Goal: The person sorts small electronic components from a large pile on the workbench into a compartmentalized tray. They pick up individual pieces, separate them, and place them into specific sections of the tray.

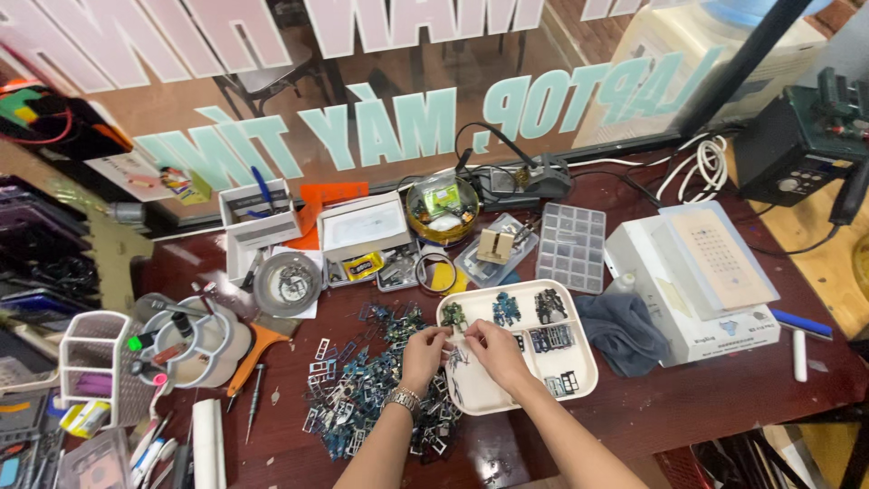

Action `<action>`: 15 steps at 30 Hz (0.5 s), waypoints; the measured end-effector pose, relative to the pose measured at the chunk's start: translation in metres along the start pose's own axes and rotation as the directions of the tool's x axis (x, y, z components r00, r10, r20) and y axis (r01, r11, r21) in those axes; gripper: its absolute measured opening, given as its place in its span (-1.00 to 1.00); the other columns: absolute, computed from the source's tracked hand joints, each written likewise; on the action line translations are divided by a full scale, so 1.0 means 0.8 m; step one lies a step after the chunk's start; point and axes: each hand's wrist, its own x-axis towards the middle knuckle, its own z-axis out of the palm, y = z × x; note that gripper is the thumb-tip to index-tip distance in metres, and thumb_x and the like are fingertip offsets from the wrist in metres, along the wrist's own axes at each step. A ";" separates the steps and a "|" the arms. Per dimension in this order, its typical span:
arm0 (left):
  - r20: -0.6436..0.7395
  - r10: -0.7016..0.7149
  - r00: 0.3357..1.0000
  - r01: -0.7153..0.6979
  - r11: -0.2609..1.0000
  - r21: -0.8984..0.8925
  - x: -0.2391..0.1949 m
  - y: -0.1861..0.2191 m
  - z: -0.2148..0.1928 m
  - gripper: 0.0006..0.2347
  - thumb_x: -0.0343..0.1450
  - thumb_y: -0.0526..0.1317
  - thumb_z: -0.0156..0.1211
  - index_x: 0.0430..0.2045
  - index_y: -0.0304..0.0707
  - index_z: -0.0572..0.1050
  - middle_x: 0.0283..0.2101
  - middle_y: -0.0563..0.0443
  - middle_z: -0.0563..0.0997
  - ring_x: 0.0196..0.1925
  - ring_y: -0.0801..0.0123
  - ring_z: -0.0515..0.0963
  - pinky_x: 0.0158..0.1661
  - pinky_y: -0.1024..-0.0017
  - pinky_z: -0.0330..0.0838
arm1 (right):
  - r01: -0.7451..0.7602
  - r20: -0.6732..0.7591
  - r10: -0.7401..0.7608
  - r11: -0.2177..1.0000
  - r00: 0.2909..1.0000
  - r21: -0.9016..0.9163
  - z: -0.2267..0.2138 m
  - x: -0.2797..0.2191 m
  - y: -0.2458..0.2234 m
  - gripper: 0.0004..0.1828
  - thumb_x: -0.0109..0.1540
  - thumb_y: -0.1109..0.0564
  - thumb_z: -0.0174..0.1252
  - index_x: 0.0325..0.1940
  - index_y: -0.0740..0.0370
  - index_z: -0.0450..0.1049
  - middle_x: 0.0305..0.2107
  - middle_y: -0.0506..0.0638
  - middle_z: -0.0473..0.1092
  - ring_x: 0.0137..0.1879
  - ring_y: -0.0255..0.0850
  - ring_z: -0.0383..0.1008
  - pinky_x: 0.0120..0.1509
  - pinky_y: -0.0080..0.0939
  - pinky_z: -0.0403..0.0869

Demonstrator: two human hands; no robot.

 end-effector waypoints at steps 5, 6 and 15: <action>-0.151 0.030 0.988 -0.002 0.983 0.182 -0.002 -0.025 -0.062 -0.78 0.43 -0.22 0.13 -0.19 -0.28 0.68 -0.38 -0.04 0.75 -0.45 0.42 0.65 -0.35 0.43 0.53 | 0.150 0.253 -0.100 0.970 0.962 -0.190 0.043 -0.003 -0.022 -0.85 0.15 0.17 0.28 -0.22 0.24 0.55 -0.30 0.06 0.51 -0.13 -0.04 0.56 -0.01 -0.06 0.50; -0.166 0.052 0.985 -0.010 0.970 0.241 -0.003 -0.031 -0.071 -0.79 0.42 -0.21 0.14 -0.21 -0.26 0.69 -0.36 -0.05 0.76 -0.43 0.38 0.68 -0.31 0.41 0.54 | 0.180 0.311 -0.097 0.951 0.945 -0.252 0.050 -0.006 -0.025 -0.86 0.14 0.17 0.29 -0.24 0.24 0.56 -0.29 0.07 0.49 -0.09 -0.02 0.55 0.03 -0.03 0.49; -0.138 0.095 0.986 -0.042 0.937 0.348 -0.004 -0.065 -0.117 -0.79 0.40 -0.16 0.17 -0.24 -0.15 0.71 -0.33 -0.05 0.75 -0.31 0.31 0.72 -0.22 0.37 0.54 | 0.254 0.357 0.004 0.695 0.934 -0.673 0.097 -0.023 -0.050 -0.34 -0.08 0.16 0.50 0.06 0.26 0.45 0.02 0.22 0.36 0.17 0.08 0.39 0.19 0.00 0.43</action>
